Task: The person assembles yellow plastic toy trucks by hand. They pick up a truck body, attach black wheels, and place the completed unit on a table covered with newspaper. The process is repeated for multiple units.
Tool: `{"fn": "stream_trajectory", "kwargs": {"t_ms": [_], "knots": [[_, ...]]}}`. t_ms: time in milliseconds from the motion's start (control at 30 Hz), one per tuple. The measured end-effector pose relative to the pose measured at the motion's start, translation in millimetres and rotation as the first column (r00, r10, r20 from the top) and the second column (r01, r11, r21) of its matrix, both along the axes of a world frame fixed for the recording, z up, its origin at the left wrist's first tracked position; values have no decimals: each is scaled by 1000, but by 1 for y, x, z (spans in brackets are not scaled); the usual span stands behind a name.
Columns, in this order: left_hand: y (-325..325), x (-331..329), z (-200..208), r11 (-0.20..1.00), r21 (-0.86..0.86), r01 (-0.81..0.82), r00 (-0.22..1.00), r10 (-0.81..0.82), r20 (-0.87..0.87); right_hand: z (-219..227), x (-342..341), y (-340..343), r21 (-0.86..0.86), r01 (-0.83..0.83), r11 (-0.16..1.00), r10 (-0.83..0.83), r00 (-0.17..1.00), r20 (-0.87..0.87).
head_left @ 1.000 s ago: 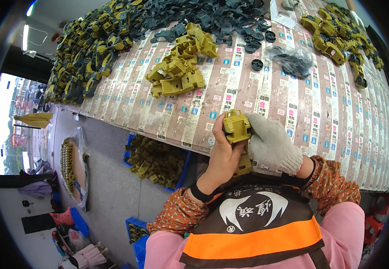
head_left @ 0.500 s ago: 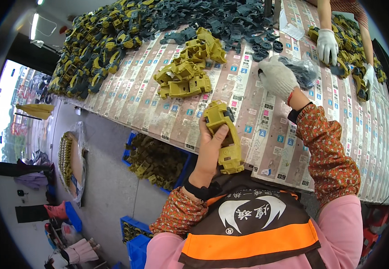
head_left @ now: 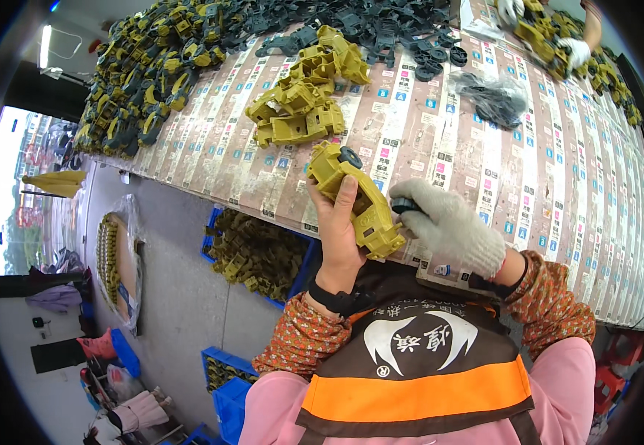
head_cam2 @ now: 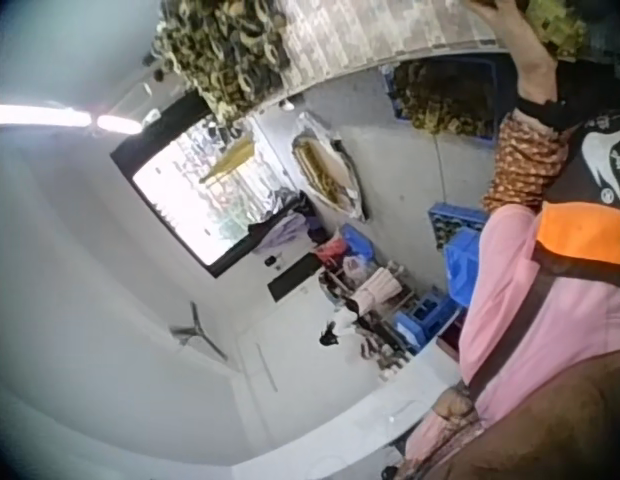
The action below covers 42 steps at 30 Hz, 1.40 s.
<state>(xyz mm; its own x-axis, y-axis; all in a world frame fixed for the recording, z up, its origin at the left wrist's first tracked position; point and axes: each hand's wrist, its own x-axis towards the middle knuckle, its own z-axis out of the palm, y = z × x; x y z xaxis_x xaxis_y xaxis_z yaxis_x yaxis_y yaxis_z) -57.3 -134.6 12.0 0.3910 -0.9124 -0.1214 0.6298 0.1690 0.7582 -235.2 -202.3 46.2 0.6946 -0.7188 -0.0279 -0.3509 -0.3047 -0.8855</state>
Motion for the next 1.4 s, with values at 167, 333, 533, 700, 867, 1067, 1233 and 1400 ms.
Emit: {"fn": "stream_trajectory", "kwargs": {"t_ms": [167, 333, 533, 700, 867, 1067, 1233, 1400], "knots": [[-5, -7, -2, 994, -23, -110, 990, 111, 88, 4, -5, 20, 15, 62, 998, -63, 997, 45], [-4, -4, -10, 987, -55, -152, 974, 159, 159, 9, -8, 29, -18, 45, 999, -44, 998, 40], [-6, -17, 0, 956, -167, -241, 885, 287, 368, 7, -10, 44, -30, 91, 995, -93, 995, -44], [-4, -36, -1, 905, -275, -324, 738, 423, 525, 20, -10, 45, -10, 131, 991, -132, 987, -87], [-17, -48, 3, 886, -323, -332, 718, 459, 522, 44, -17, 30, 31, 91, 995, -85, 985, -148], [-35, -54, 28, 962, -102, 253, 949, -227, 219, 14, -74, -24, 86, 317, 944, -322, 946, 45], [-17, 6, -5, 994, 47, 99, 856, -109, 505, 41, -170, -95, 509, 467, 723, -604, 785, 137], [-20, 51, -7, 979, 139, -147, 886, 68, 458, -14, -270, -217, 415, 664, 622, -753, 652, 85]]}}
